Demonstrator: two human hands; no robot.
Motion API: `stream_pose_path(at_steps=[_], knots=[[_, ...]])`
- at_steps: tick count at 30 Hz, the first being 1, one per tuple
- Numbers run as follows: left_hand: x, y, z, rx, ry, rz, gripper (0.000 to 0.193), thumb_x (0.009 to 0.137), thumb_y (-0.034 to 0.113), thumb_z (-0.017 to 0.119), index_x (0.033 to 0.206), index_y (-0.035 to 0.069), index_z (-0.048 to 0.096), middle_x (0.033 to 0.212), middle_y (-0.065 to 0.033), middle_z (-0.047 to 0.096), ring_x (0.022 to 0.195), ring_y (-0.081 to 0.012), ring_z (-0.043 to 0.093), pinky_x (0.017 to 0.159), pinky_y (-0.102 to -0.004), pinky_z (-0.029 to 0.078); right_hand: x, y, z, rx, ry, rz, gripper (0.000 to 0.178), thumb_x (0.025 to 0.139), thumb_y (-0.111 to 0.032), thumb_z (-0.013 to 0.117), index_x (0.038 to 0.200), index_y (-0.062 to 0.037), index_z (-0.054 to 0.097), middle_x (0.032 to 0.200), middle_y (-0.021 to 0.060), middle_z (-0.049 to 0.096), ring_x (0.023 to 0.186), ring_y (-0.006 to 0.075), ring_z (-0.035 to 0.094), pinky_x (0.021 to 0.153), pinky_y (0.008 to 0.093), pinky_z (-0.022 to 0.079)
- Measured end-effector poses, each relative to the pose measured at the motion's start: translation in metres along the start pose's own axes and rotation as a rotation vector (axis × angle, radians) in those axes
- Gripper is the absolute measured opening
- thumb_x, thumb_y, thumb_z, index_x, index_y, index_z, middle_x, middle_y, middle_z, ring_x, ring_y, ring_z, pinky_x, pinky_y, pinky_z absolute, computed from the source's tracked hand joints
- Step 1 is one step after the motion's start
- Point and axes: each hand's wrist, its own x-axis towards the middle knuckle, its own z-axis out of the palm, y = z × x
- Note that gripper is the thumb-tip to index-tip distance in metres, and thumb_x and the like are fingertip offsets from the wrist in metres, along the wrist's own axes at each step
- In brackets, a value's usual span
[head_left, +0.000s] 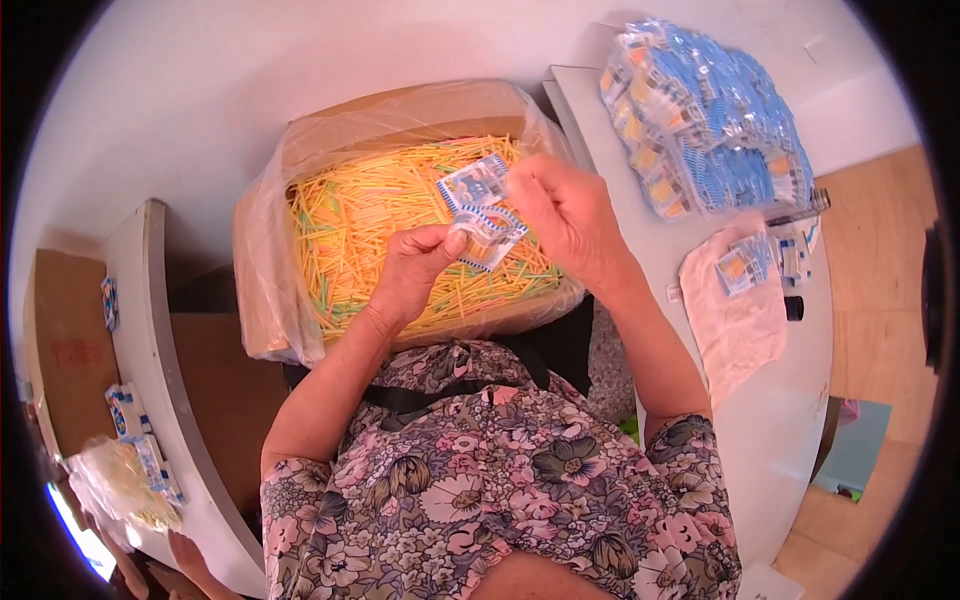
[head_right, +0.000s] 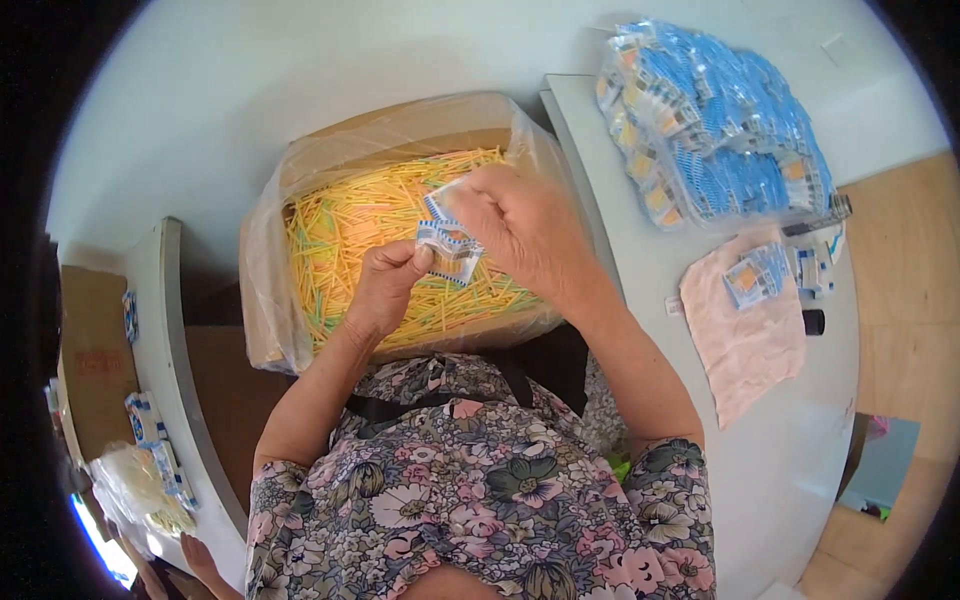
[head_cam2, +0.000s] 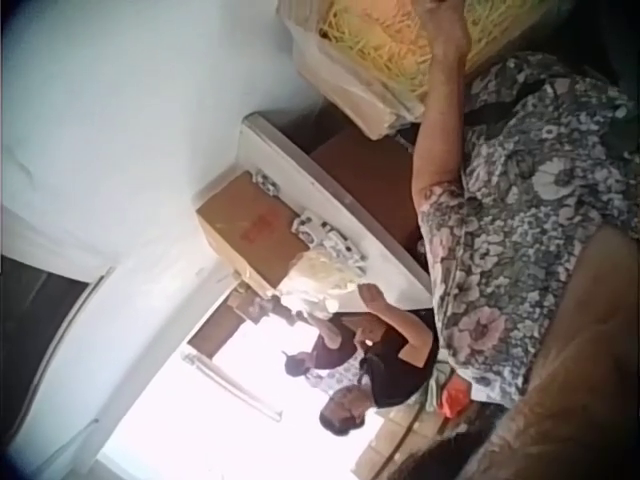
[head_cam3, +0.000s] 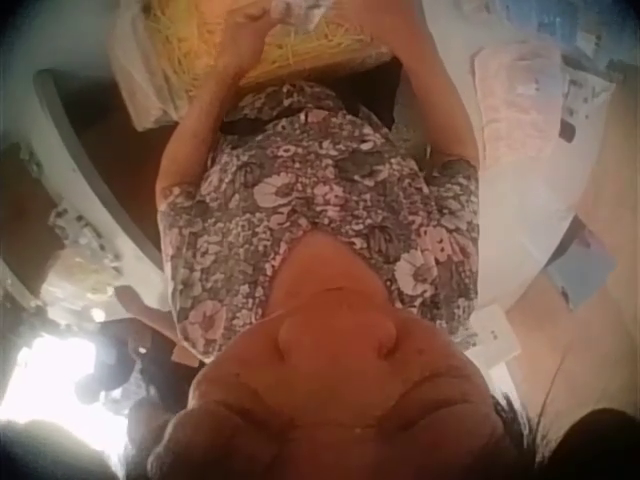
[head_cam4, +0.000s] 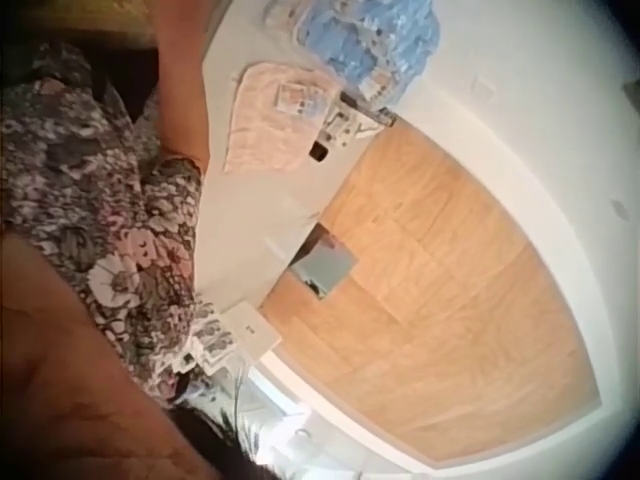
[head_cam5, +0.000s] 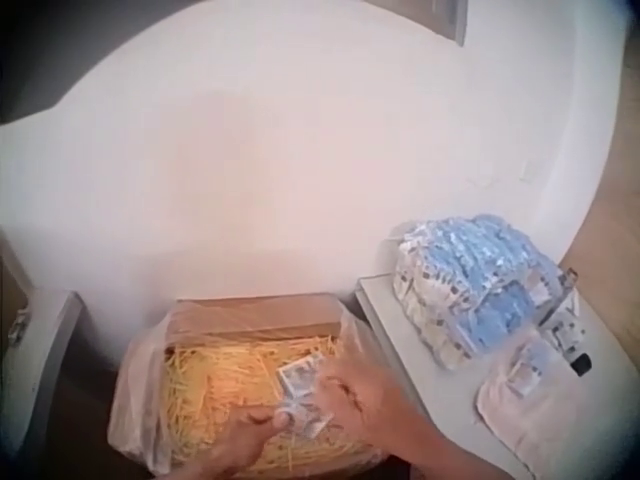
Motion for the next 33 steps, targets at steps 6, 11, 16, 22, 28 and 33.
stream_pose_path(at_steps=[6, 11, 16, 22, 28, 33], knots=[[0.012, 0.005, 0.032, 0.219, -0.117, -0.048, 0.02, 0.088, 0.011, 0.064, 0.103, -0.002, 0.068, 0.097, -0.0035, 0.068, 0.088, -0.0097, 0.06, 0.08, -0.0268, 0.048, -0.067, 0.035, -0.017, -0.216, 0.17, -0.109, 0.016, 0.083, -0.017, 0.066, 0.091, -0.0026, 0.065, 0.077, 0.0114, 0.062, 0.067, 0.0252, 0.062, 0.062, 0.0332, 0.048], [0.043, -0.001, 0.024, 0.623, -0.181, 0.26, 0.016, 0.082, 0.005, 0.065, 0.097, 0.001, 0.068, 0.096, -0.0065, 0.069, 0.088, -0.0175, 0.062, 0.079, -0.0303, 0.047, -0.144, 0.076, -0.126, 0.094, 0.462, 0.368, 0.022, 0.08, -0.008, 0.07, 0.101, -0.0029, 0.068, 0.089, 0.0042, 0.069, 0.077, 0.01, 0.064, 0.067, 0.0257, 0.05], [0.11, -0.011, 0.019, 1.335, -0.046, 0.79, 0.031, 0.067, 0.011, 0.076, 0.096, 0.006, 0.065, 0.099, -0.0107, 0.064, 0.095, -0.032, 0.058, 0.081, -0.0414, 0.046, -0.214, 0.177, -0.255, -0.455, 0.688, 0.506, 0.023, 0.076, -0.01, 0.068, 0.098, -0.0032, 0.068, 0.076, 0.0042, 0.067, 0.066, 0.017, 0.062, 0.06, 0.0296, 0.047], [0.13, -0.024, 0.015, 1.705, 0.237, 0.224, 0.053, 0.058, 0.028, 0.083, 0.103, 0.011, 0.06, 0.106, -0.0057, 0.061, 0.104, -0.0282, 0.054, 0.083, -0.0527, 0.039, -0.222, 0.21, -0.263, -1.276, 0.588, 0.371, 0.04, 0.078, -0.019, 0.07, 0.114, -0.0049, 0.061, 0.122, 0.0183, 0.056, 0.113, 0.0354, 0.05, 0.097, 0.0427, 0.04], [0.134, -0.022, -0.004, 1.505, 0.242, 0.136, 0.05, 0.058, 0.028, 0.084, 0.099, 0.012, 0.061, 0.101, -0.004, 0.064, 0.101, -0.0258, 0.057, 0.082, -0.0487, 0.034, -0.205, 0.173, -0.234, -1.297, 0.74, 0.207, 0.032, 0.083, -0.012, 0.067, 0.113, -0.004, 0.061, 0.125, 0.0152, 0.055, 0.115, 0.0324, 0.049, 0.098, 0.0421, 0.038], [0.139, -0.02, -0.016, 1.297, 0.273, 0.128, 0.042, 0.059, 0.027, 0.084, 0.093, 0.01, 0.063, 0.088, -0.0059, 0.067, 0.088, -0.0264, 0.062, 0.08, -0.0448, 0.034, -0.174, 0.127, -0.201, -1.185, 0.773, 0.077, 0.03, 0.082, -0.004, 0.067, 0.111, -0.0043, 0.062, 0.124, 0.0122, 0.057, 0.114, 0.0299, 0.049, 0.096, 0.0393, 0.039]])
